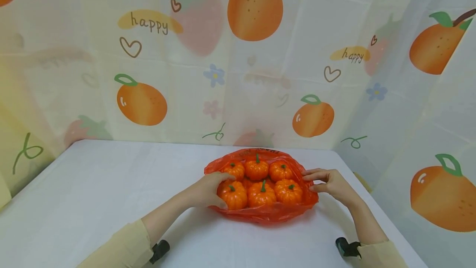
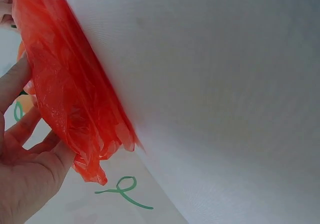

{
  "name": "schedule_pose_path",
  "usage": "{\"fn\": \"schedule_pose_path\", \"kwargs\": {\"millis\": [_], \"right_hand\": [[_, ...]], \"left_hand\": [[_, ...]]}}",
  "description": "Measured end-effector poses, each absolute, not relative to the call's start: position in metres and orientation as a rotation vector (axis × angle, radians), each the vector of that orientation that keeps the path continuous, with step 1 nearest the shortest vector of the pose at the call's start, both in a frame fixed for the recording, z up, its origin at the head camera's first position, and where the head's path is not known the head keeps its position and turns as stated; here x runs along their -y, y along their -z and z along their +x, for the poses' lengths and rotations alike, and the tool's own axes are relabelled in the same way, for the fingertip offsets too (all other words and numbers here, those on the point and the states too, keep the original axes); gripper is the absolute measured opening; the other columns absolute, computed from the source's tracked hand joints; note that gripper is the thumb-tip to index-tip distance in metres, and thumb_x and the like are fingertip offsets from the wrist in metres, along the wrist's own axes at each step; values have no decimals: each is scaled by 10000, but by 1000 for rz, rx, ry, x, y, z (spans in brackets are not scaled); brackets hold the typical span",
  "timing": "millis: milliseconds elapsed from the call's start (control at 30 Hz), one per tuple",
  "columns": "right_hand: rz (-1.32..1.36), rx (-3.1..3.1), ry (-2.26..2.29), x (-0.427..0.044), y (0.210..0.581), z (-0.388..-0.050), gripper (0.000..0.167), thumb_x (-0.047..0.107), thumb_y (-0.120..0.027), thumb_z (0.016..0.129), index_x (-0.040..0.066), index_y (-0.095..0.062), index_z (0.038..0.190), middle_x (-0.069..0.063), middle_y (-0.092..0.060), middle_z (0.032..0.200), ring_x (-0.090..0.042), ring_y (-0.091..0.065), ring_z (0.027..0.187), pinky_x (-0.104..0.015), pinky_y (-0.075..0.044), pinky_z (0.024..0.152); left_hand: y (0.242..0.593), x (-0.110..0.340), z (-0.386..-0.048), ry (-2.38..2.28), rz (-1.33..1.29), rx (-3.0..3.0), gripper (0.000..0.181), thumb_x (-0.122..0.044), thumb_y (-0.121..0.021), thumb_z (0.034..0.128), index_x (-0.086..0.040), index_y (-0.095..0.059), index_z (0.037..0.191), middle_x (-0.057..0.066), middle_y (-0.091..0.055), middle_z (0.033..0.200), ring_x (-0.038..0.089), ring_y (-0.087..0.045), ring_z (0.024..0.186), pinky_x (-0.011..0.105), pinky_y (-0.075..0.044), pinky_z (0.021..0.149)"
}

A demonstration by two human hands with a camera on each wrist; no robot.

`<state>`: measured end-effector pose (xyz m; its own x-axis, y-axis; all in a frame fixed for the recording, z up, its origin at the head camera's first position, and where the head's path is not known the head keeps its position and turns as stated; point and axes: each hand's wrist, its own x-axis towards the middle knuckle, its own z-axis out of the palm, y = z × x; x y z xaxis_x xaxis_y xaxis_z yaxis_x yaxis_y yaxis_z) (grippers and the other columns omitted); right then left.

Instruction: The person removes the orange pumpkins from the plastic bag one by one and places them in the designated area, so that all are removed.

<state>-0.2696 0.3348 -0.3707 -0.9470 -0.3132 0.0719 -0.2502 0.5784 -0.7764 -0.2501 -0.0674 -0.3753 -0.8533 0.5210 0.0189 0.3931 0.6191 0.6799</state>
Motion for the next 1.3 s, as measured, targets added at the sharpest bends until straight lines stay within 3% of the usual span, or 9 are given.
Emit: {"fn": "schedule_pose_path", "kwargs": {"millis": [800, 1167, 1300], "right_hand": [[-482, -2713, 1346, -334, 369, -267, 288, 84, -677, 849, 46, -743, 1127, -197, -624, 1349, -454, -453, 1354, -191, -563, 858], [-495, -2737, 1319, -334, 369, -267, 280, 111, -685, 855, 57, -748, 1122, -186, -642, 1326, -448, -478, 1331, -220, -565, 898], [-482, -2740, 1310, -334, 368, -266, 283, 112, -682, 852, 61, -749, 1122, -182, -644, 1327, -441, -481, 1333, -242, -574, 901]], "left_hand": [[360, 78, -245, -1239, 798, -2717, 726, -170, -857, 736, -150, -537, 1388, 63, -546, 1432, 305, -464, 1370, 554, -449, 1097], [346, 96, -247, -1393, 739, -2751, 691, -202, -856, 733, -211, -547, 1352, 53, -565, 1332, 250, -544, 1144, 393, -568, 895], [343, 106, -248, -1435, 715, -2733, 692, -181, -845, 749, -203, -532, 1366, 65, -550, 1336, 256, -552, 1138, 345, -589, 868]]}}
